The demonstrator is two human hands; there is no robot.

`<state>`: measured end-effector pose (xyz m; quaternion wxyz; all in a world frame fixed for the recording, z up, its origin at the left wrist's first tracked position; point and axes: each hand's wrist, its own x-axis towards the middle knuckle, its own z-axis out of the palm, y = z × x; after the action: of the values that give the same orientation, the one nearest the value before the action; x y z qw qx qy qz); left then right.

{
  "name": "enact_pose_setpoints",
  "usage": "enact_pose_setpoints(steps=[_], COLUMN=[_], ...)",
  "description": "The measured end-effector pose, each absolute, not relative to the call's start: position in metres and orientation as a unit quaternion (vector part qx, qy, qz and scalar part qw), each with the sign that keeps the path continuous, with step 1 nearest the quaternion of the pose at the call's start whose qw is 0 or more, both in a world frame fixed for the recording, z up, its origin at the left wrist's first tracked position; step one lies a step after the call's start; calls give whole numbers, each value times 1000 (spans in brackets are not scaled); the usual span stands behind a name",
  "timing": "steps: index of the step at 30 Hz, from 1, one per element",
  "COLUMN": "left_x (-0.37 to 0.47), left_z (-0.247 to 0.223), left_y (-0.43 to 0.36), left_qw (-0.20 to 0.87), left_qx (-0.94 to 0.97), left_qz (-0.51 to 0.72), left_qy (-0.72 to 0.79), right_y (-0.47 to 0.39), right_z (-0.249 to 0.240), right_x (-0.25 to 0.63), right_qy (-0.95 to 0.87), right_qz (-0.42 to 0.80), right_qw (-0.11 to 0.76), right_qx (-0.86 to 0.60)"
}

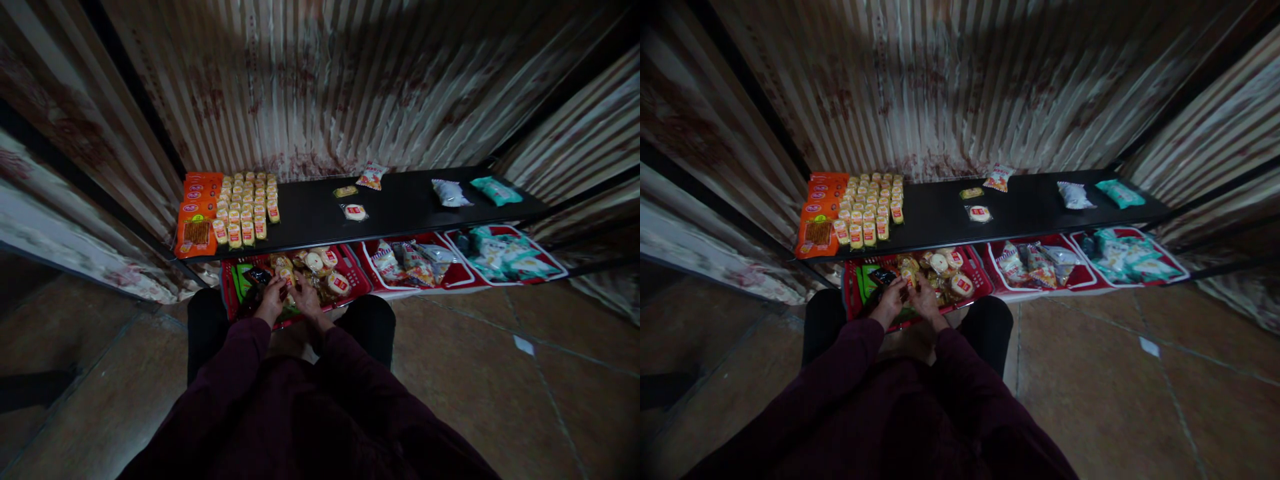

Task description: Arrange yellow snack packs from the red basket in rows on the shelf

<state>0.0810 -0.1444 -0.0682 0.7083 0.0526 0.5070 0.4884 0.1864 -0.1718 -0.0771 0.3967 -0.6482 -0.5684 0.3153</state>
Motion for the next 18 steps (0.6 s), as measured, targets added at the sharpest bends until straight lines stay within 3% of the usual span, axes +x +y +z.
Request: enact_pose_setpoints(steps=[11, 18], left_x=[78, 83], left_z=[-65, -51], left_y=[-154, -154], left_qw=[721, 711], left_qx=[86, 128], left_qz=[486, 508], left_qy=[487, 470], right_y=[-175, -173], right_z=[-75, -70], right_x=[187, 187], right_qy=[-569, -575], right_qz=[303, 206], right_qw=[364, 418], right_qx=[-672, -673])
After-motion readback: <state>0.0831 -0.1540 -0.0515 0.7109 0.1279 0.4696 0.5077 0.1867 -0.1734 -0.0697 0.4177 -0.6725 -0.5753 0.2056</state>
